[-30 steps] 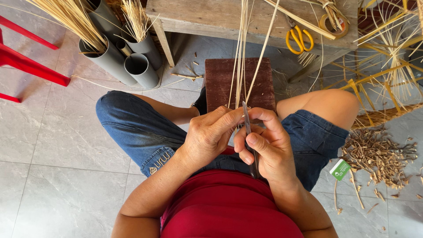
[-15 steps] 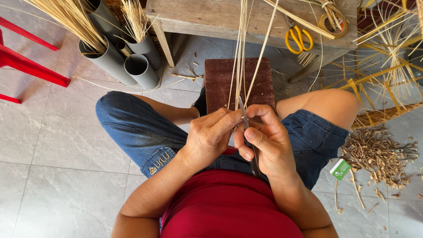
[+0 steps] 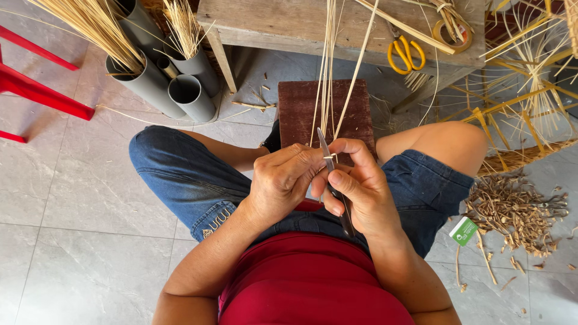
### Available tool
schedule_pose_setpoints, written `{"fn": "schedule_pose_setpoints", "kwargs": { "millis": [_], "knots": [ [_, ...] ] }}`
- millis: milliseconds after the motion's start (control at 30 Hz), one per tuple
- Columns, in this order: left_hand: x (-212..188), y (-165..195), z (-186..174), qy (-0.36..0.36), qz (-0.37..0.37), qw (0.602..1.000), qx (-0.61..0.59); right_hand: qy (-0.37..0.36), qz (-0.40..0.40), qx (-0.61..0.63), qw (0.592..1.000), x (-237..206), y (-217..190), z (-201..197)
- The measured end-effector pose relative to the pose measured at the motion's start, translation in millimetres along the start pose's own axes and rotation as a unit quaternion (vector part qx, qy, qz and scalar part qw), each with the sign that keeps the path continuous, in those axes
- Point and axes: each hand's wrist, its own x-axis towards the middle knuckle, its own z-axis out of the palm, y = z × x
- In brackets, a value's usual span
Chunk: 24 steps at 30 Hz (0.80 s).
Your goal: The person sits on the floor with a small board on their lap and uses a knife to split and trim thin bamboo strips, drawing each strip through the blade to shave it, then setting finished strips aside and taking the next one.
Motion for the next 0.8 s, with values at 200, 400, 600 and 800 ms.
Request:
{"fn": "schedule_pose_setpoints", "kwargs": {
  "millis": [200, 400, 600, 800],
  "knots": [
    [1, -4, -12, -0.085, -0.033, 0.996, -0.014, 0.004, -0.011, -0.007, 1.0, -6, -8, 0],
    [-2, -13, -9, -0.067, 0.0, 0.997, 0.035, 0.002, 0.0, -0.012, 1.0, -1, -4, -6],
    [5, -3, -17, -0.083, -0.058, 0.994, 0.049, 0.027, 0.016, 0.002, 1.0, 8, 14, -11],
    [13, 23, -37, 0.021, 0.018, 0.998, 0.057, 0.01, -0.067, -0.101, 0.993, 7, -2, -2]
  ]
}}
